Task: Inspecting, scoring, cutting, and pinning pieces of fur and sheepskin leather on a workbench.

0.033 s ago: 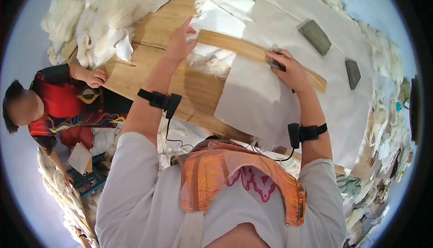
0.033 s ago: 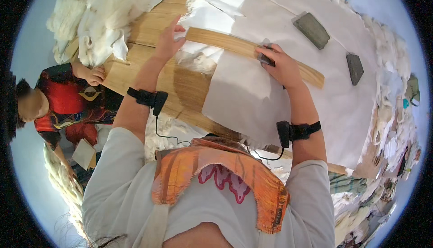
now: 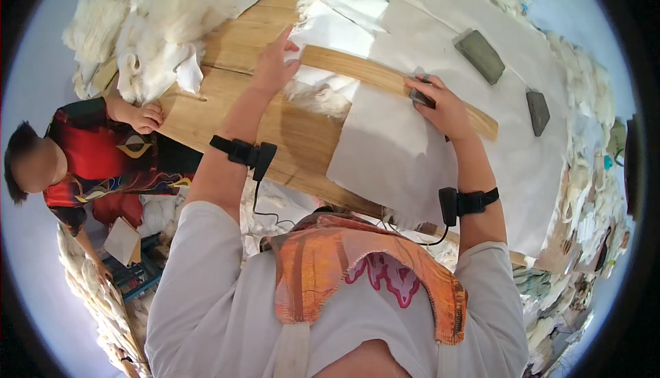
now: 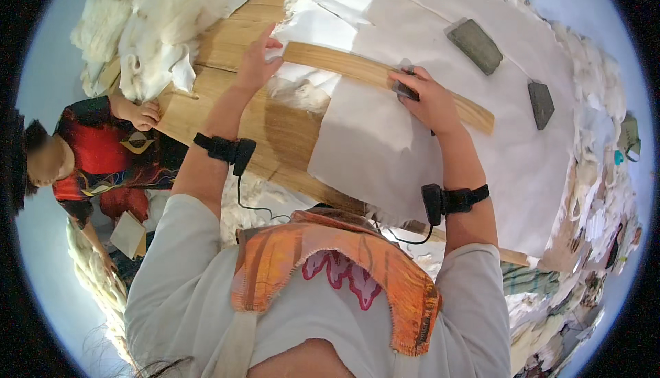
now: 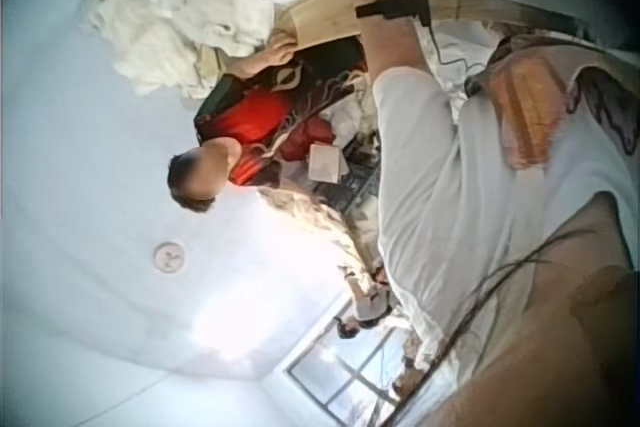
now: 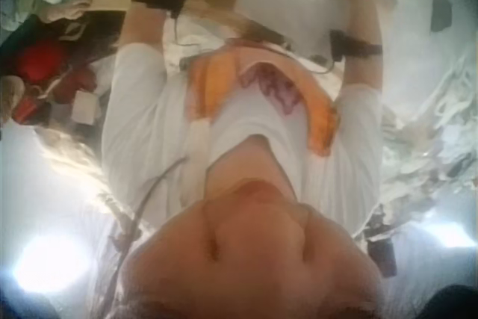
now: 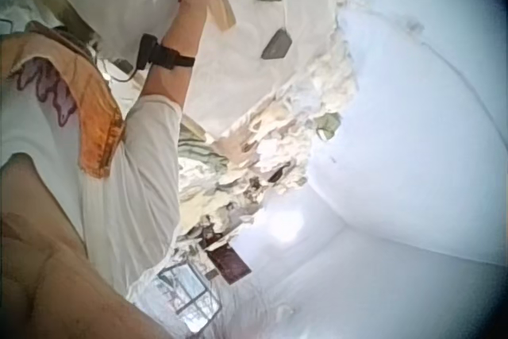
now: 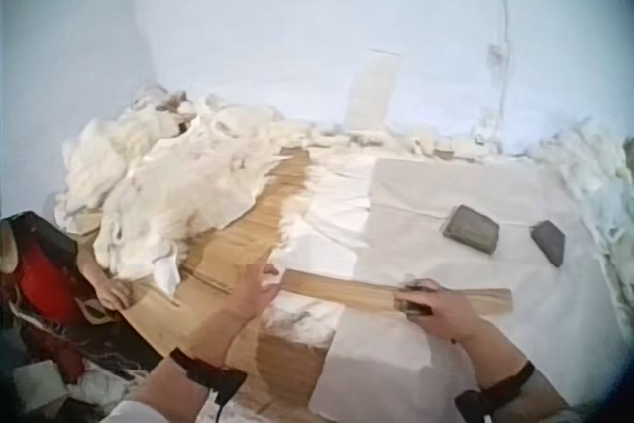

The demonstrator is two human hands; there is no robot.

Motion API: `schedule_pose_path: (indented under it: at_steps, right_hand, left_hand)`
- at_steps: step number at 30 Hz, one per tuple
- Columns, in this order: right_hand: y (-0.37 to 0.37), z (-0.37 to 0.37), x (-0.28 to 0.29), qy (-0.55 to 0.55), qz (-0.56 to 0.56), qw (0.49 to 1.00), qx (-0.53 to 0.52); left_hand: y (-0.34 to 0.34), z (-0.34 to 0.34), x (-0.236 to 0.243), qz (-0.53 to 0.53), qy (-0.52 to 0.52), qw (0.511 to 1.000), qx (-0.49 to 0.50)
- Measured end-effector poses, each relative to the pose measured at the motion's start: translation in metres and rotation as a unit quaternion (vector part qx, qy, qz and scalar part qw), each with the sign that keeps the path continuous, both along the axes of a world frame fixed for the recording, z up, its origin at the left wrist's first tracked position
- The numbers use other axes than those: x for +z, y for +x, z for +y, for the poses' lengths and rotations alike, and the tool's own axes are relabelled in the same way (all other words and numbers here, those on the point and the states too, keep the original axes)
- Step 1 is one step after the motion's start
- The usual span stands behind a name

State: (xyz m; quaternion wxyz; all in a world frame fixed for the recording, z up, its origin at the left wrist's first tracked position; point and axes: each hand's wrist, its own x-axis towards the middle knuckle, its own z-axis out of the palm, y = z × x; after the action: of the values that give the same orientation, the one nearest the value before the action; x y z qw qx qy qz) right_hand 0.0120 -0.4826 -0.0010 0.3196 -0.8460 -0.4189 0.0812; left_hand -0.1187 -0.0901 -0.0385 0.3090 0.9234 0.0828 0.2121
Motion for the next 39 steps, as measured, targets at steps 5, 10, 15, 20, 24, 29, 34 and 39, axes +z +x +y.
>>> schedule_pose_path:
  at_steps: [5,10,15,20,24,29,34,39]
  right_hand:
    - [-0.003,0.003,0.004,0.001,0.001,1.000,-0.006]
    - [-0.003,0.004,0.006,0.020,0.024,0.999,-0.004]
    - [0.001,0.003,0.001,0.007,0.015,1.000,0.001]
    - [0.001,0.003,-0.003,0.021,-0.004,1.000,-0.003]
    - [-0.001,0.004,0.000,0.004,0.009,1.000,-0.012]
    - [-0.006,0.009,0.010,-0.026,0.033,0.998,-0.039]
    - [-0.013,0.020,0.020,-0.063,0.059,0.993,-0.077]
    - [-0.017,0.028,0.024,-0.064,0.091,0.990,-0.089]
  left_hand:
    - [0.000,0.003,-0.004,0.005,0.012,1.000,0.002]
    - [0.000,0.004,-0.010,-0.004,0.009,1.000,-0.003]
    - [0.001,0.005,-0.010,0.028,-0.054,0.998,-0.010]
    - [0.001,0.005,-0.005,0.086,0.057,0.994,0.026]
    - [0.003,0.011,-0.003,0.110,0.065,0.992,0.013]
    - [0.009,0.026,-0.005,0.089,0.011,0.995,-0.037]
    - [0.015,0.036,0.001,0.157,-0.012,0.984,-0.081]
    - [0.016,0.039,0.015,0.179,-0.031,0.979,-0.098]
